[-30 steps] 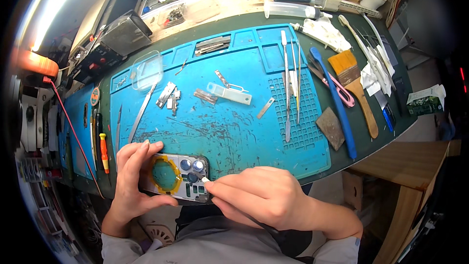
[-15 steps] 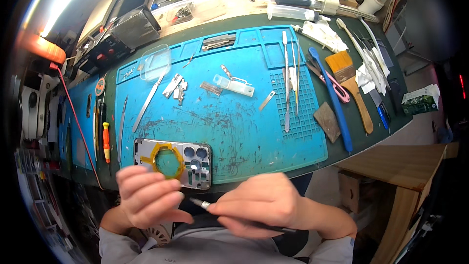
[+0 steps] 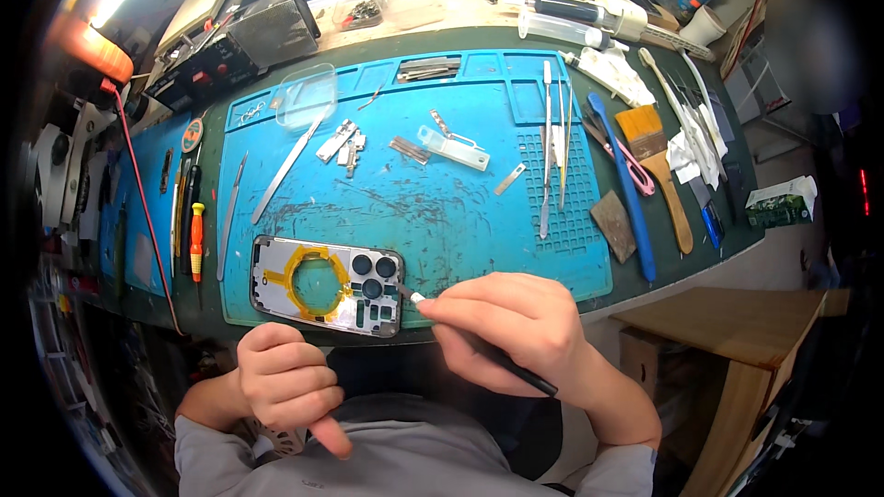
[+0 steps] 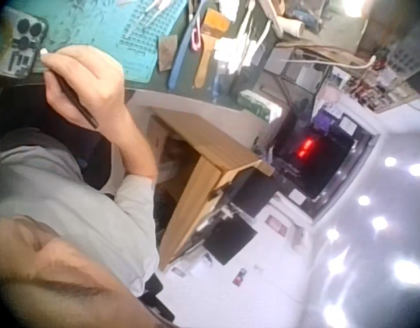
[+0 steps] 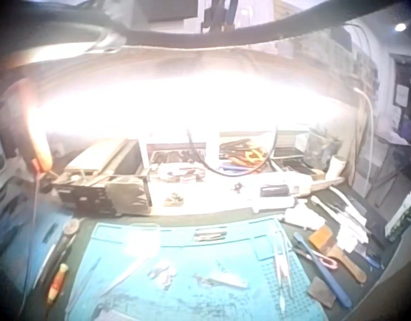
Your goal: The person uses a small brush and a cotton swab to clean the interior of a disassembled smartphone back housing. They repeatedly brush and wipe the camera module area and surrounding metal surfaces on a blue workbench.
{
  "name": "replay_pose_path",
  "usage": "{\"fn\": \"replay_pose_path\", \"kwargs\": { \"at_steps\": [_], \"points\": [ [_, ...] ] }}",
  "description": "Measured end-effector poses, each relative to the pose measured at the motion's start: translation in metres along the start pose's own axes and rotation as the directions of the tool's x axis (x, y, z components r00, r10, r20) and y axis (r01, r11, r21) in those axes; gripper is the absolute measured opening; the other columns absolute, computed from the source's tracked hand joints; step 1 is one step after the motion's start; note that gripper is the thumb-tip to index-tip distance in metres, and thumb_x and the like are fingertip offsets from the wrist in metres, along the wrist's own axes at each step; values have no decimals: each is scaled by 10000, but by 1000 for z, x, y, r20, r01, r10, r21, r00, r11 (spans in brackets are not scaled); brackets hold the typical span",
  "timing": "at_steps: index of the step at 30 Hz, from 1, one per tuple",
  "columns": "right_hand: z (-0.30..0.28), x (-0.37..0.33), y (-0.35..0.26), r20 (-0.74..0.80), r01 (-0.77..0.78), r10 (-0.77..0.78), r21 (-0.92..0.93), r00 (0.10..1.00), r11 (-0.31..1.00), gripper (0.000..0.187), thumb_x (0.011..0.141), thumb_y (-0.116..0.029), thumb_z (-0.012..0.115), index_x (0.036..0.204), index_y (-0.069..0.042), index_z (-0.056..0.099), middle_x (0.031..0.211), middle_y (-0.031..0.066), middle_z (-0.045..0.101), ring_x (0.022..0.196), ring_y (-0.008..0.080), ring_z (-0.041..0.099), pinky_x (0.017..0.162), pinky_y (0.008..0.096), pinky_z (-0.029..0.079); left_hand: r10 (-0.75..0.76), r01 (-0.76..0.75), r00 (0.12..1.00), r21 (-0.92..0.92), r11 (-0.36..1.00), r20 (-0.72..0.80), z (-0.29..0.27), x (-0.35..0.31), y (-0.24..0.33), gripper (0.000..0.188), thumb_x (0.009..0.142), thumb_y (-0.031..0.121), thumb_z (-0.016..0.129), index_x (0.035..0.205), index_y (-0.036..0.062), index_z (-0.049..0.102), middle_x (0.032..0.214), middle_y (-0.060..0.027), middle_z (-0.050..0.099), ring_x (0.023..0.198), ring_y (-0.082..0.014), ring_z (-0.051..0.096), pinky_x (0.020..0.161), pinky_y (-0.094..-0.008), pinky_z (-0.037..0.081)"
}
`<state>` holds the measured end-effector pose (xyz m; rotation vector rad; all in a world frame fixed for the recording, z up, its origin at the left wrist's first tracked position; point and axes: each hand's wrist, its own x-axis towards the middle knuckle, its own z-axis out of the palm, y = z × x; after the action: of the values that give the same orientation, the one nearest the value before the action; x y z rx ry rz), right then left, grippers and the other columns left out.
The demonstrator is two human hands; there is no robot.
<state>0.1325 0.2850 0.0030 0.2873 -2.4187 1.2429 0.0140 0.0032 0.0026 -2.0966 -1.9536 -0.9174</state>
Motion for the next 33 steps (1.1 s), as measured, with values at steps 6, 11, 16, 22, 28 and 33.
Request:
{"fn": "replay_pose_path", "kwargs": {
  "at_steps": [6, 11, 16, 22, 28, 33],
  "points": [
    [1, -2, 3, -1, -33, 33, 15, 999, 999, 286, 719, 62, 781, 991, -15, 822, 869, 128, 795, 720, 239, 774, 636, 304, 599, -135, 158, 972, 110, 981, -192, -14, -16, -13, 246, 975, 190, 778, 1197, 87, 761, 1155, -54, 786, 978, -196, 718, 846, -361, 571],
    [1, 1, 3, 16, -40, 40, 17, 999, 999, 302, 695, 73, 773, 976, -24, 825, 844, 120, 791, 701, 234, 767, 626, 297, 594, -447, 478, 871, 144, 866, -202, -20, -35, -24, 794, 980, 543, 764, 1488, -26, 542, 1304, -159, 731, 1153, -341, 682, 1036, -500, 500],
    [0, 3, 2, 28, -63, 62, 13, 998, 998, 301, 690, 74, 769, 966, -32, 828, 832, 115, 787, 693, 232, 764, 623, 298, 594, -517, 522, 853, 168, 836, -74, -21, -20, -28, 1175, 738, 687, 881, 1565, -38, 468, 1487, -201, 628, 1334, -383, 605, 1131, -519, 441],
    [0, 2, 5, 25, -18, 18, 9, 1000, 1000, 398, 657, 114, 779, 1023, -39, 809, 869, 70, 778, 669, 189, 729, 598, 268, 555, -525, 528, 848, 171, 832, -67, -17, -15, -28, 1184, 727, 643, 909, 1580, -38, 450, 1509, -207, 614, 1322, -387, 616, 1126, -512, 446],
    [1, 3, 4, 23, -10, 10, 9, 1000, 1000, 410, 657, 117, 776, 1034, -40, 805, 864, 71, 776, 671, 192, 730, 604, 266, 554, -520, 523, 851, 185, 832, -70, -16, -16, -28, 1184, 725, 641, 910, 1578, -41, 452, 1507, -201, 618, 1316, -384, 619, 1128, -511, 445],
    [3, 3, 4, 13, -10, 10, 15, 1000, 1000, 418, 640, 112, 778, 1029, -39, 804, 855, 69, 774, 664, 190, 726, 595, 266, 547, -535, 541, 841, 162, 825, -84, -15, -16, -27, 1178, 721, 624, 923, 1572, -45, 456, 1494, -196, 628, 1310, -381, 623, 1131, -511, 443]
  ]
}}
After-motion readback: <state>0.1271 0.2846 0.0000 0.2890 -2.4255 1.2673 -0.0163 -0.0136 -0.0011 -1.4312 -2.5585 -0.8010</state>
